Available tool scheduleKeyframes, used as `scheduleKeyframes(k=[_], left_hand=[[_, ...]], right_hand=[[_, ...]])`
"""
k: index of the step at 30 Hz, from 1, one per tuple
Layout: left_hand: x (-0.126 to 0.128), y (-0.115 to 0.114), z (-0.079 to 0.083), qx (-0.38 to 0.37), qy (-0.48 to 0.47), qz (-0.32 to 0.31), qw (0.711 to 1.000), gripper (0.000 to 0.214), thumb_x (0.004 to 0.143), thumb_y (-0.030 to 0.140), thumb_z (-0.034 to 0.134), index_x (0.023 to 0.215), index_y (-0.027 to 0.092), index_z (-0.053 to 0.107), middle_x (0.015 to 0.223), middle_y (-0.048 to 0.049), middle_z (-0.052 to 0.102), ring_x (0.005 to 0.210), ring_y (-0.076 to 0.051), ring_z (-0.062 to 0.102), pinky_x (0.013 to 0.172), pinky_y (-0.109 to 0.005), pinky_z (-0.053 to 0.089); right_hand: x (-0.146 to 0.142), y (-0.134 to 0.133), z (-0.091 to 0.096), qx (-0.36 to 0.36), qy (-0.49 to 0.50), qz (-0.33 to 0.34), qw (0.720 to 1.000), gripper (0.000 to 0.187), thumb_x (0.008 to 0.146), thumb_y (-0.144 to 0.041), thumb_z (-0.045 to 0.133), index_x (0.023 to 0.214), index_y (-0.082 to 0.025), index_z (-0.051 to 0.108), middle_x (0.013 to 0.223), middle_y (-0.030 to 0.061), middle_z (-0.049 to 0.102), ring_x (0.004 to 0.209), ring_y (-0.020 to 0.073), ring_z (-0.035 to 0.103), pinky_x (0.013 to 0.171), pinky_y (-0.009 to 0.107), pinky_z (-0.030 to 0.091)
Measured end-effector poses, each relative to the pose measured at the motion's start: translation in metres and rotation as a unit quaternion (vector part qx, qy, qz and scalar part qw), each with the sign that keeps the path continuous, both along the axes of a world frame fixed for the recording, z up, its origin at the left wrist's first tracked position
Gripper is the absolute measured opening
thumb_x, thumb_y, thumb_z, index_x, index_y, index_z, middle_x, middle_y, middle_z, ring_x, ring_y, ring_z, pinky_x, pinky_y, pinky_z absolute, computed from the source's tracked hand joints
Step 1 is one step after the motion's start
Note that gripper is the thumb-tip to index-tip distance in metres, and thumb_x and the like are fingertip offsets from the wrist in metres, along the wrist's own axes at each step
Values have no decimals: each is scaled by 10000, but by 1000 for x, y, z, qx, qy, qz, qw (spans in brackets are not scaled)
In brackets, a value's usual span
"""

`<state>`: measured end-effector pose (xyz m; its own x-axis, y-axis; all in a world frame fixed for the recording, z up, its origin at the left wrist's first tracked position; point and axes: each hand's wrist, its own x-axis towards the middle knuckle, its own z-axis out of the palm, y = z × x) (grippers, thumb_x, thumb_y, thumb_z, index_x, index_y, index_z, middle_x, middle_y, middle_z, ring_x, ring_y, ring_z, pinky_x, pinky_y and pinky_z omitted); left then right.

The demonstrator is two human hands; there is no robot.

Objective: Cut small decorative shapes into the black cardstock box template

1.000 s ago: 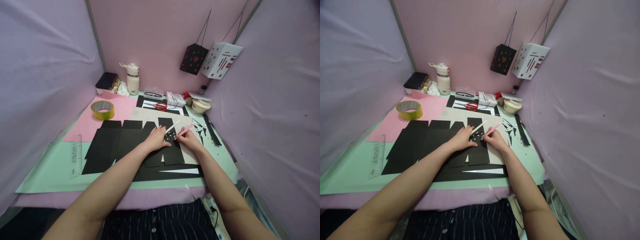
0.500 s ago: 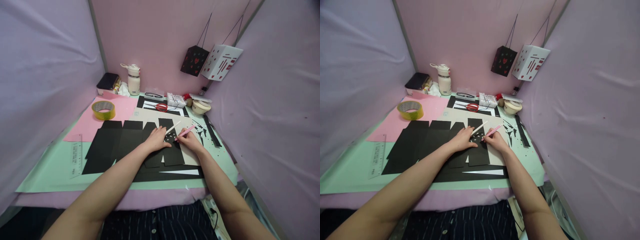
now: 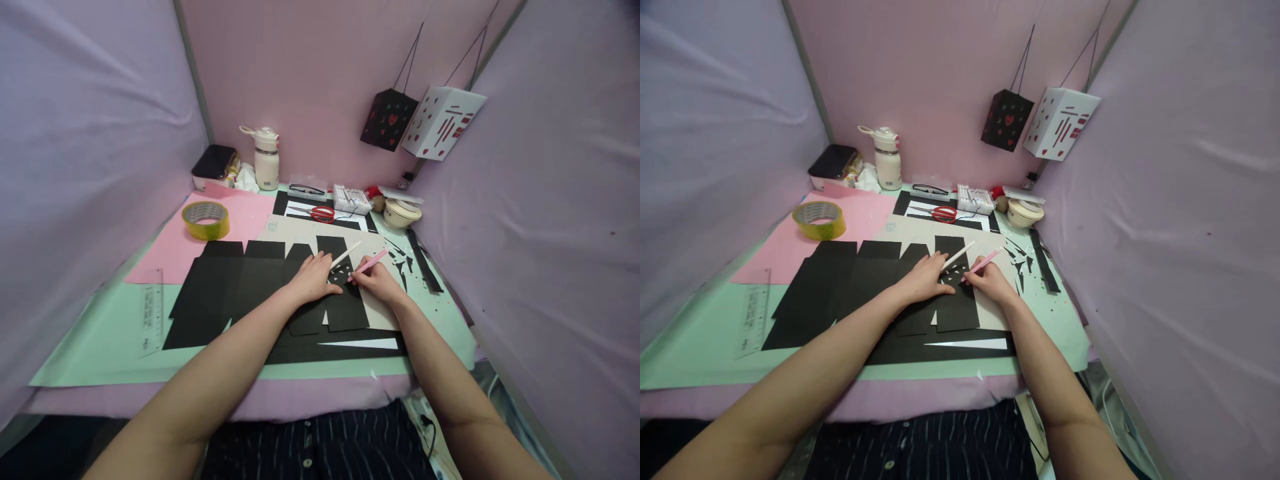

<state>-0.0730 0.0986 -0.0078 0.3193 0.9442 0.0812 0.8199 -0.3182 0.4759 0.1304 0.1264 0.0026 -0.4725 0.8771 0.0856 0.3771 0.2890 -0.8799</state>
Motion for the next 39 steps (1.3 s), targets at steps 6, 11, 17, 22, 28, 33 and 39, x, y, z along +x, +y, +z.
scheduleKeyframes(k=[6, 11, 17, 22, 28, 33, 39], left_hand=[[0, 0, -1, 2, 1, 0, 1000, 836, 688, 487, 728, 1334, 102, 363, 1394, -201, 427, 1367, -326, 290, 1117, -450, 222], [0, 1, -1, 1, 2, -1, 1000, 841, 692, 486, 723, 1345, 107, 353, 1396, -200, 427, 1367, -325, 293, 1117, -455, 220], [0, 1, -1, 0, 2, 0, 1000, 855, 687, 485, 728, 1353, 108, 347, 1398, -202, 426, 1369, -326, 288, 1117, -454, 224], [0, 1, -1, 2, 2, 0, 1000, 856, 688, 486, 726, 1354, 108, 343, 1399, -209, 421, 1369, -326, 290, 1116, -456, 222], [-1, 1, -2, 4, 3, -1, 1000, 839, 698, 497, 714, 1352, 126, 342, 1391, -200, 434, 1369, -324, 289, 1112, -461, 225], [0, 1, -3, 4, 4, -2, 1000, 852, 692, 499, 721, 1344, 95, 351, 1392, -211, 426, 1368, -328, 288, 1118, -449, 221], [0, 1, -4, 5, 5, 0, 1000, 847, 691, 493, 724, 1341, 97, 353, 1387, -206, 432, 1367, -323, 289, 1115, -446, 223]], right_hand=[[-1, 0, 0, 1, 6, -3, 1000, 138, 801, -308, 587, 724, -210, 527, 699, 6, 639, 687, 176, 594, 669, 308, 438], [-1, 0, 0, 2, 2, -3, 1000, 129, 797, -292, 590, 724, -205, 529, 699, 6, 633, 687, 175, 596, 662, 307, 440], [1, 0, 0, 12, -8, -10, 1000, 140, 800, -300, 593, 714, -205, 537, 707, 6, 627, 697, 174, 601, 679, 311, 446], [0, 1, -1, -9, 8, -6, 1000, 134, 801, -307, 587, 736, -211, 520, 708, 12, 646, 695, 181, 613, 663, 310, 450], [-2, 0, -2, -13, 12, -12, 1000, 120, 787, -284, 589, 730, -212, 512, 701, 10, 658, 706, 189, 624, 656, 309, 448], [-1, 0, -2, 3, 5, -18, 1000, 103, 778, -269, 584, 732, -208, 516, 697, 9, 650, 703, 186, 620, 659, 310, 447], [0, 0, -3, 20, -1, -28, 999, 102, 775, -274, 580, 734, -206, 516, 711, 9, 639, 699, 180, 604, 659, 306, 437]])
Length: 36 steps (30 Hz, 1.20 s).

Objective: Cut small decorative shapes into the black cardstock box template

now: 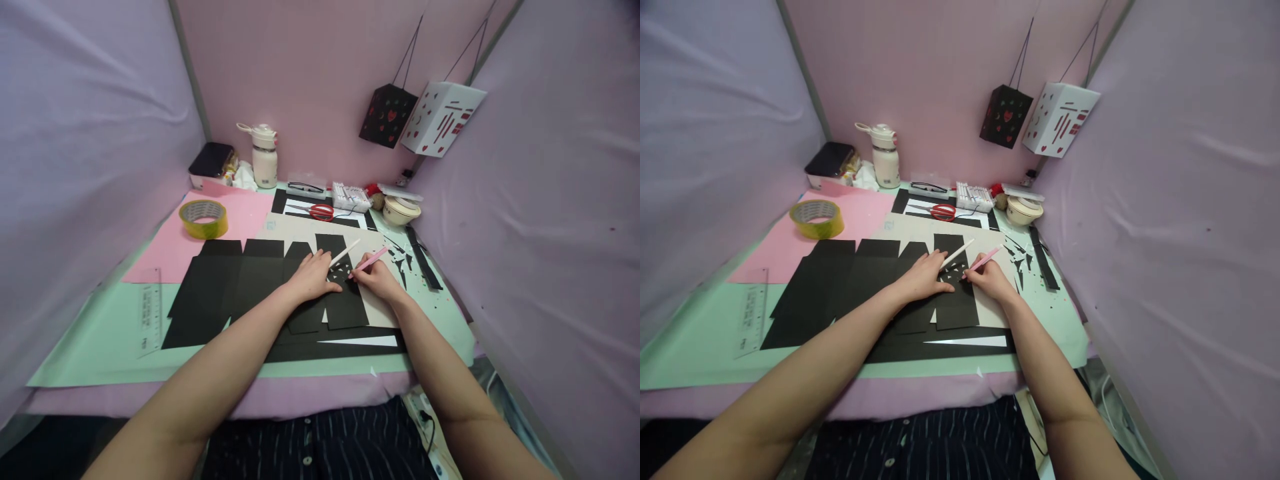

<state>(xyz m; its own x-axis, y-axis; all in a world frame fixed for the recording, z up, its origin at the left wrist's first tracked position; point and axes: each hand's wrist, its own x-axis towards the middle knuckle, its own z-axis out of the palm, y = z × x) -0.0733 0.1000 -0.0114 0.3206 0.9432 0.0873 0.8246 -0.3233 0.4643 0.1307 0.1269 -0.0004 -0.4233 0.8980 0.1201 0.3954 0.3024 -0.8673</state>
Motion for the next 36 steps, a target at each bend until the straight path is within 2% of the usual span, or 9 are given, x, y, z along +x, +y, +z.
scheduleKeyframes(k=[11, 18, 30, 36], left_hand=[[0, -1, 1, 1, -2, 1, 1000, 846, 693, 504, 716, 1344, 107, 349, 1390, -207, 429, 1362, -319, 300, 1110, -441, 228], [0, 0, 0, -1, -4, 1, 1000, 840, 683, 498, 730, 1328, 104, 365, 1387, -206, 432, 1367, -324, 289, 1114, -434, 218], [0, -1, 2, -2, -4, -1, 1000, 864, 687, 492, 727, 1354, 103, 338, 1401, -215, 412, 1367, -324, 289, 1114, -440, 218], [0, 0, 0, 1, -5, 0, 1000, 830, 693, 497, 717, 1346, 142, 348, 1386, -191, 440, 1369, -320, 289, 1110, -449, 219]], right_hand=[[0, -2, 3, 4, -3, -7, 1000, 132, 772, -307, 582, 721, -210, 508, 693, 1, 607, 671, 170, 567, 649, 305, 427], [-1, -3, 4, -15, 7, 8, 1000, 142, 788, -318, 589, 734, -210, 515, 710, 11, 634, 689, 179, 599, 655, 313, 439], [-1, -1, 2, -2, -7, 14, 1000, 139, 792, -321, 587, 730, -215, 520, 716, 9, 638, 699, 181, 600, 673, 315, 446], [-2, -2, 3, -23, 3, 16, 1000, 145, 788, -327, 588, 743, -219, 503, 698, 11, 653, 705, 192, 619, 664, 319, 451]])
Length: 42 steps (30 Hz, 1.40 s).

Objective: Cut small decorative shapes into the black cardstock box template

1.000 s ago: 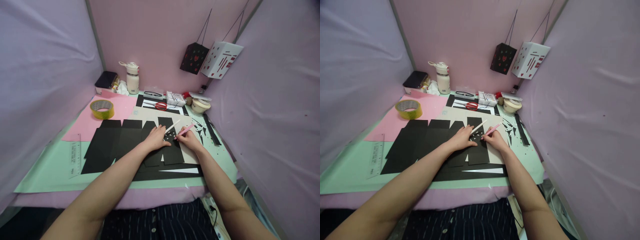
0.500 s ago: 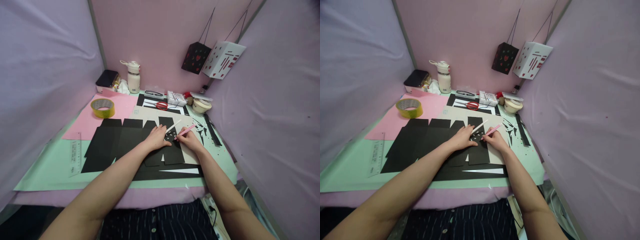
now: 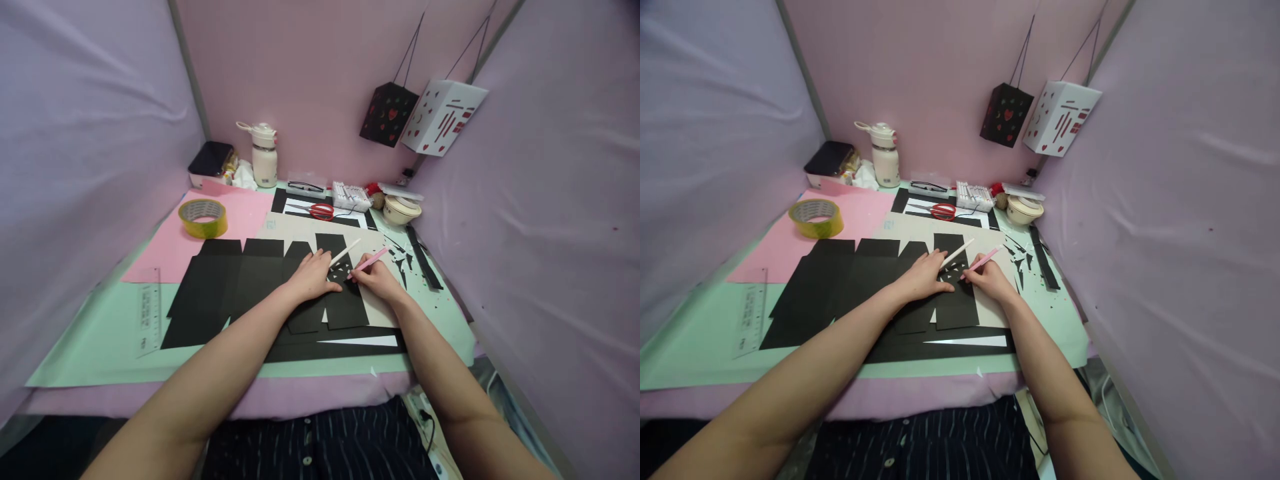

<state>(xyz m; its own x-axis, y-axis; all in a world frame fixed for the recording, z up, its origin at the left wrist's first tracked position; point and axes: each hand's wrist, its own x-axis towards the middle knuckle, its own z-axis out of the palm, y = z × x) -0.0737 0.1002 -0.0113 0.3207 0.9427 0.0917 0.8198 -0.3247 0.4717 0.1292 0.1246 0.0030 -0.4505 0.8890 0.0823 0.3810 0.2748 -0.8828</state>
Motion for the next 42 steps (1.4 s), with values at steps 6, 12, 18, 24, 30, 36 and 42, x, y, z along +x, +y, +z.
scheduleKeyframes(k=[6, 12, 18, 24, 30, 36, 42], left_hand=[[0, 1, -1, 1, 1, -3, 1000, 825, 688, 507, 717, 1324, 111, 370, 1374, -201, 448, 1366, -326, 290, 1115, -447, 220], [0, 1, -1, -1, 0, -4, 1000, 825, 697, 508, 707, 1342, 138, 348, 1387, -196, 439, 1374, -324, 277, 1109, -454, 225], [0, 1, -2, 0, -2, 0, 1000, 822, 693, 503, 715, 1340, 149, 354, 1392, -188, 437, 1372, -323, 283, 1109, -452, 224], [0, 0, 1, 0, -1, -2, 1000, 842, 690, 505, 718, 1342, 112, 358, 1390, -202, 434, 1368, -324, 290, 1115, -452, 223], [1, -1, 2, -3, -3, -1, 1000, 866, 682, 486, 734, 1344, 75, 355, 1397, -219, 420, 1365, -334, 289, 1119, -460, 222], [1, 0, 0, -4, -9, 1, 1000, 818, 678, 493, 733, 1318, 125, 381, 1384, -193, 443, 1365, -329, 293, 1113, -459, 223], [0, 0, 0, -5, -20, 4, 1000, 811, 665, 460, 755, 1302, 111, 394, 1378, -205, 443, 1363, -334, 294, 1114, -451, 210]], right_hand=[[0, 1, -1, -4, 5, -1, 1000, 145, 787, -309, 592, 729, -217, 496, 699, 13, 651, 707, 189, 625, 668, 318, 457], [2, 2, -3, 12, -3, -14, 1000, 130, 784, -314, 583, 738, -216, 511, 715, 15, 649, 714, 192, 615, 669, 319, 451], [1, 2, -3, 26, -2, -18, 1000, 110, 780, -293, 575, 734, -217, 509, 716, 10, 637, 711, 185, 601, 673, 315, 443], [1, 2, -2, 30, -4, -11, 999, 97, 777, -277, 567, 724, -215, 514, 708, 11, 625, 707, 185, 597, 675, 320, 442], [2, 3, -3, 34, -6, -15, 999, 113, 777, -299, 573, 723, -215, 519, 700, 3, 607, 694, 181, 580, 681, 325, 439], [2, 4, -3, 27, -3, -15, 1000, 113, 776, -296, 577, 724, -215, 518, 694, 1, 606, 680, 177, 572, 668, 318, 432], [1, 5, -6, 13, 13, -16, 1000, 114, 767, -286, 595, 728, -214, 515, 675, -1, 613, 658, 172, 573, 634, 305, 426]])
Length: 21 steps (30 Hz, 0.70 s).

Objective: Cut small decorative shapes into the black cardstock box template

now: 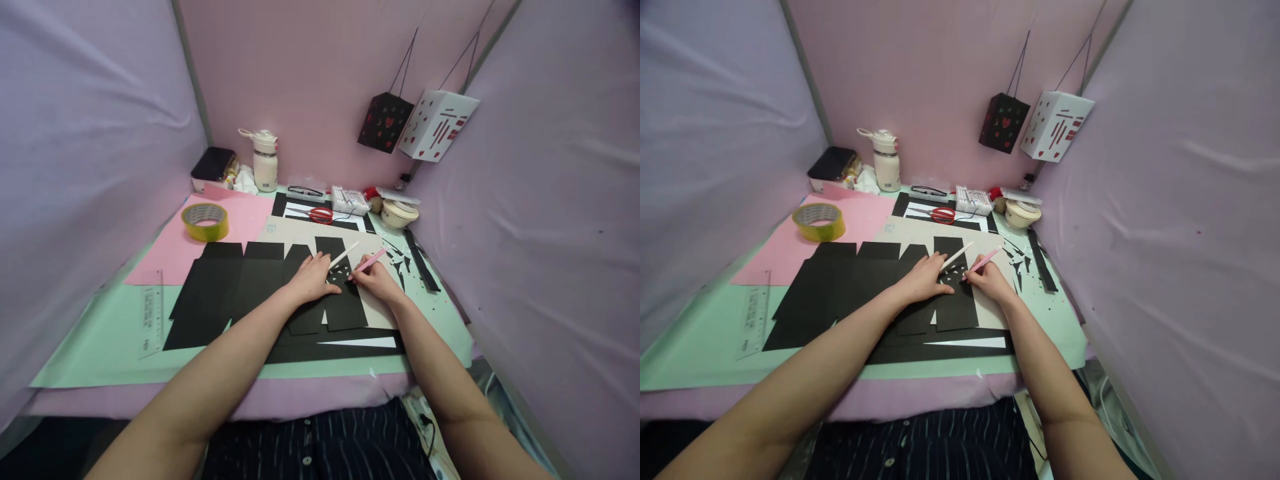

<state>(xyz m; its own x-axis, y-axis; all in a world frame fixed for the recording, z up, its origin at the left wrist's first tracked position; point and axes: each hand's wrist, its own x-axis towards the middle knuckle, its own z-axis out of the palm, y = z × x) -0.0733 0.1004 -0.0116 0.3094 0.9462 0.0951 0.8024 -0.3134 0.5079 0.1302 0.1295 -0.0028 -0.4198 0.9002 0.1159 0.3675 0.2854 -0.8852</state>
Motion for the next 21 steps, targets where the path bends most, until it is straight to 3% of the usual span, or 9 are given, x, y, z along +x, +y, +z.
scheduleKeyframes(k=[3, 6, 9, 12, 16, 21], left_hand=[[-1, 0, -1, 0, -11, 2, 1000, 796, 655, 450, 766, 1287, 122, 410, 1371, -199, 453, 1363, -341, 292, 1110, -453, 217], [-1, -1, -1, 0, -27, 6, 1000, 794, 632, 444, 784, 1273, 151, 418, 1365, -183, 461, 1360, -341, 297, 1107, -459, 224], [0, -3, 2, 7, -48, 21, 999, 752, 628, 423, 792, 1239, 168, 436, 1292, -157, 514, 1301, -334, 385, 1083, -453, 268], [1, -3, 7, 19, -72, 59, 995, 599, 689, 377, 752, 1174, 179, 462, 1134, -111, 573, 1113, -290, 536, 957, -401, 407], [-1, -1, 9, 40, -87, 124, 988, 398, 728, 274, 711, 1039, 182, 479, 1018, -81, 558, 1007, -258, 548, 837, -352, 454], [-4, 3, 8, 55, -82, 173, 980, 298, 719, 248, 712, 857, 188, 455, 919, -68, 531, 960, -267, 522, 817, -363, 438]], right_hand=[[1, -1, 0, -20, 32, -5, 999, 150, 760, -314, 627, 730, -220, 514, 637, -13, 598, 600, 157, 547, 592, 293, 419], [5, -2, 2, -53, 125, -31, 990, 178, 771, -356, 646, 767, -232, 518, 638, -24, 595, 560, 134, 519, 569, 279, 429], [10, 1, 7, -86, 248, -58, 963, 198, 767, -391, 668, 852, -256, 550, 817, -2, 637, 726, 150, 587, 704, 316, 497], [12, 7, 12, -136, 322, -55, 935, 255, 738, -420, 704, 907, -280, 574, 910, 6, 634, 862, 174, 601, 817, 390, 513], [5, 14, 15, -188, 347, -67, 916, 299, 696, -414, 749, 910, -279, 590, 884, 5, 629, 859, 177, 599, 815, 426, 525], [-14, 21, 14, -207, 309, -109, 922, 314, 676, -431, 748, 894, -255, 606, 842, 2, 618, 735, 136, 590, 738, 354, 534]])
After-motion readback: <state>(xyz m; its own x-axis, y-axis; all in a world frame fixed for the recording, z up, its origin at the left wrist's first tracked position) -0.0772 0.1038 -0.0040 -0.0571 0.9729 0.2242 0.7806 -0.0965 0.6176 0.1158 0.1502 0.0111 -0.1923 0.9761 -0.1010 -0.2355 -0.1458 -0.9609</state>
